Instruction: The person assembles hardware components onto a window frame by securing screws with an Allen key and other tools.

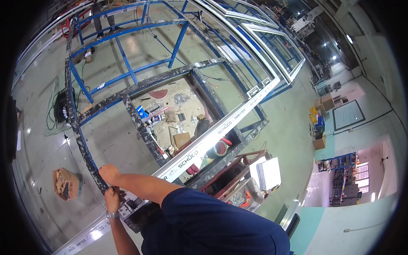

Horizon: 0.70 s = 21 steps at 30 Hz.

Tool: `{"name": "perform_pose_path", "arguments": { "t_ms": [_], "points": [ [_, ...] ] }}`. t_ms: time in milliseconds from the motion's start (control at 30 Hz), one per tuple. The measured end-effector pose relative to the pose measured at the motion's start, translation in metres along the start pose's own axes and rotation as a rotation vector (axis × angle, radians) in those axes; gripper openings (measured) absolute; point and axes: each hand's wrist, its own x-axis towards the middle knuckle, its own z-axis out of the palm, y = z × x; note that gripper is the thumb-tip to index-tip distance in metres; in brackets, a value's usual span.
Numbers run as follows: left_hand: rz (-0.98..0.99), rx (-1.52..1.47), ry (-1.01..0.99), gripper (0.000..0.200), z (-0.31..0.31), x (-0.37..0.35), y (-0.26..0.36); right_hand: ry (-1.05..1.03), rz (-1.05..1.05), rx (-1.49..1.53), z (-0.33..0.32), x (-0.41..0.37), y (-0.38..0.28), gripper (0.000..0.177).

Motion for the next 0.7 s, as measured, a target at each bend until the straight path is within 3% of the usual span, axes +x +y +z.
{"name": "perform_pose_path", "arguments": {
  "t_ms": [33, 100, 167, 233, 333, 533, 700],
  "points": [
    [0.014, -0.004, -0.018, 0.019, 0.000, -0.002, 0.004, 0.000, -0.033, 0.002, 0.002, 0.002, 0.007, 0.015],
    [0.127, 0.063, -0.066, 0.022, -0.008, 0.003, -0.010, -0.189, -0.094, 0.513, 0.013, 0.010, 0.038, 0.023],
    [0.032, -0.018, -0.081, 0.028, -0.008, 0.002, -0.011, -0.661, 0.240, 1.111, -0.030, 0.003, 0.040, 0.035],
    [-0.049, -0.116, -0.094, 0.026, -0.007, 0.004, -0.015, -0.730, 0.426, 1.438, -0.059, -0.010, 0.029, 0.043],
    [-0.095, -0.200, -0.131, 0.019, -0.008, -0.001, -0.001, -0.859, 0.465, 1.690, -0.047, -0.012, 0.036, 0.038],
    [-0.188, -0.336, -0.122, 0.013, -0.007, -0.003, 0.002, -0.976, 0.360, 1.800, -0.008, 0.008, 0.058, 0.027],
    [-0.197, -0.323, -0.115, 0.015, -0.008, -0.004, 0.003, -0.918, 0.439, 1.689, -0.019, 0.008, 0.050, 0.026]
  ]
}}
